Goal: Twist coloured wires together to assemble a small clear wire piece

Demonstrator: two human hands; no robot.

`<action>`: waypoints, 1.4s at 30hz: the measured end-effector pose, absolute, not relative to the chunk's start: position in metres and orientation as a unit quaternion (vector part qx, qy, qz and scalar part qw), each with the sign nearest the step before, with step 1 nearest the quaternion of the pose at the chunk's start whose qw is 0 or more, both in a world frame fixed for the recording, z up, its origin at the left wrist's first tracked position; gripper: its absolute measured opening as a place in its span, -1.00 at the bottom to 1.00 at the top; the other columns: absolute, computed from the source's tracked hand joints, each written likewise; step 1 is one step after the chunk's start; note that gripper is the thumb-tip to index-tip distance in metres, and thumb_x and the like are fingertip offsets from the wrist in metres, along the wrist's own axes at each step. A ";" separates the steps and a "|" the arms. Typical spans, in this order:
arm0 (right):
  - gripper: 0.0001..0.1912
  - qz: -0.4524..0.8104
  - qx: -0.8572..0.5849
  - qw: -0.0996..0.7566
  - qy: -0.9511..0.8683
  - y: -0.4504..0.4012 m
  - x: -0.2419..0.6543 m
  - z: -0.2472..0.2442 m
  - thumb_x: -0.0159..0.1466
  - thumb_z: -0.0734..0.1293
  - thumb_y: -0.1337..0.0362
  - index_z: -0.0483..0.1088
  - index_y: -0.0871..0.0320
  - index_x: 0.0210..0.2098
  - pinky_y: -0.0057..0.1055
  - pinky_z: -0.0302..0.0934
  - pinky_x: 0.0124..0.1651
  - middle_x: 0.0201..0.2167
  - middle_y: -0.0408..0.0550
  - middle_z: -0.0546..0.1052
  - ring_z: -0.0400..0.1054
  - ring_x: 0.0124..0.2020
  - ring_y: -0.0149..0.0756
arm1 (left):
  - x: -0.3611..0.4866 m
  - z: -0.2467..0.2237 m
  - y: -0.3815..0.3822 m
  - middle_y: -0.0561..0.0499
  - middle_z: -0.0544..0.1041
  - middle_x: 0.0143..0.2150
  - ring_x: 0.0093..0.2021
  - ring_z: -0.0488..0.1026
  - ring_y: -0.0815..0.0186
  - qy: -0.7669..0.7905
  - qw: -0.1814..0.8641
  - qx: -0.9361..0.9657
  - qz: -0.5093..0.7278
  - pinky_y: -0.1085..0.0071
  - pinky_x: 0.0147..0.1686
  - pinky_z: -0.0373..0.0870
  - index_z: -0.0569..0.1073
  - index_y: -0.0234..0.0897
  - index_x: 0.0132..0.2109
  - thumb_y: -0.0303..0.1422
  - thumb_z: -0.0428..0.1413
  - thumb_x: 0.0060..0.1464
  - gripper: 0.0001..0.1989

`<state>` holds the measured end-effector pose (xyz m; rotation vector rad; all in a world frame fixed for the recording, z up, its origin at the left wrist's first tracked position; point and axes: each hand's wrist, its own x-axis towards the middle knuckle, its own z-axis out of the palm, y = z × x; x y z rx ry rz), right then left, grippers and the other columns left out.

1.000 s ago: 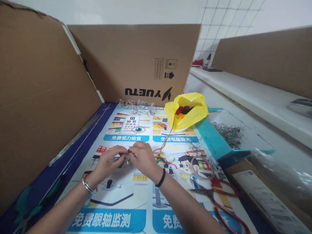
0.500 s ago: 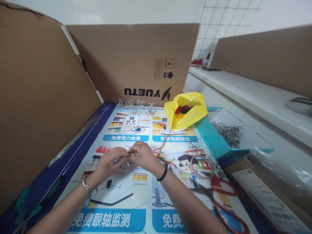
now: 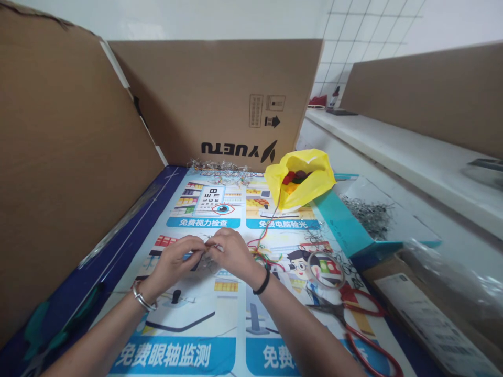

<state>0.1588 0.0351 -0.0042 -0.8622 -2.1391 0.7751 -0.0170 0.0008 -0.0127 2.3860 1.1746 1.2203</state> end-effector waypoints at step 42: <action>-0.84 0.308 -0.356 0.355 -0.807 0.030 0.159 -0.006 0.03 0.28 0.53 0.41 0.16 -0.50 -0.45 0.15 -0.26 -0.49 -0.16 0.41 0.28 -0.36 -0.37 | -0.024 0.006 -0.002 -0.04 0.44 -0.19 -0.13 0.38 0.28 0.423 0.151 0.828 0.335 0.32 -0.14 0.37 0.43 -0.22 -0.19 -0.51 0.04 0.06 -0.83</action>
